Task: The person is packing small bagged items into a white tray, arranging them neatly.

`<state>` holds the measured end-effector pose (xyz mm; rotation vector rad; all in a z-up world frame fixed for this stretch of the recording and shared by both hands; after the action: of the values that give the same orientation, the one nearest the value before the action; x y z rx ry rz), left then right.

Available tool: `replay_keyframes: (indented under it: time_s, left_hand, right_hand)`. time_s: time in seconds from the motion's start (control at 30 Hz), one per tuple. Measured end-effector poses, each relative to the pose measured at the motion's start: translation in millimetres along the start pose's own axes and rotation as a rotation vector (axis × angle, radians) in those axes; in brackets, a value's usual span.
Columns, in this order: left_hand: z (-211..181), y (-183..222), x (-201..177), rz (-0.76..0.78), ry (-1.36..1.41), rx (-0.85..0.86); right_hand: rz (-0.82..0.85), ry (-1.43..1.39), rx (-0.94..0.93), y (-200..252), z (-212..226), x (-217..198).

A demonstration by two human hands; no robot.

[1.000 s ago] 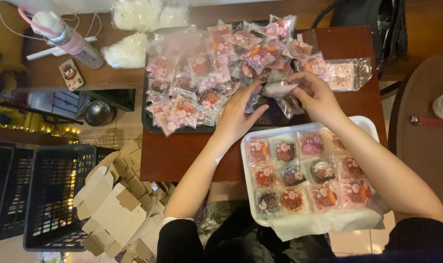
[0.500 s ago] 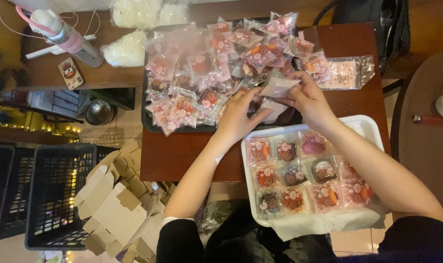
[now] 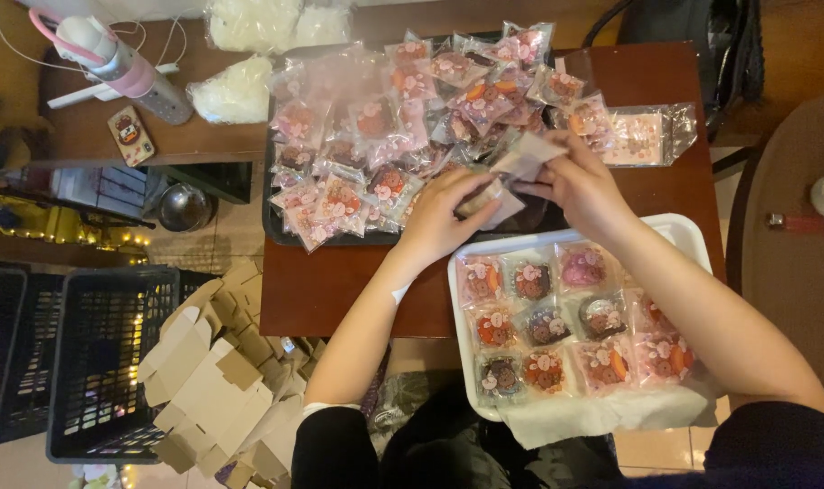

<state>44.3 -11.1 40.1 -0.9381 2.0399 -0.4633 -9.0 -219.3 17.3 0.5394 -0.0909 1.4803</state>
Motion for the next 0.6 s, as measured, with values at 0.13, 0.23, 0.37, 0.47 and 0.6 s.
replay_keyframes:
  time_s: [0.13, 0.23, 0.37, 0.47, 0.6]
  left_hand:
    - [-2.2, -1.9, -1.2, 0.001, -0.01, -0.063]
    - [-7.4, -3.1, -4.1, -0.039, 0.005, -0.042]
    - [-16.7, -4.9, -6.9, -0.049, 0.007, 0.016]
    - [-13.5, -4.0, -5.3, -0.062, 0.009, 0.004]
    - [-9.6, -2.4, -6.3, -0.074, 0.097, -0.039]
  right_hand:
    - [0.059, 0.235, -0.15, -4.1, -2.7, -20.2]
    - [0.032, 0.679, -0.278, 3.6, 7.2, -9.0]
    - [-0.04, 0.79, -0.213, 14.5, 13.3, 18.7]
    - [-0.028, 0.768, -0.232, 12.2, 10.4, 18.5]
    - [-0.039, 0.675, -0.139, 4.6, 0.9, 0.1]
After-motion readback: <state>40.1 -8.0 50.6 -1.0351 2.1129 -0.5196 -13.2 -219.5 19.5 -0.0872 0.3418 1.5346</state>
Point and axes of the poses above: each hand's wrist, its own y-axis away from the middle knuckle, its own x-axis out of the palm, z = x × y, the point moved 5 cm from there along -y, towards the middle knuckle, and after that the axes turned 12 degrees about x, right-handed, at the moved point
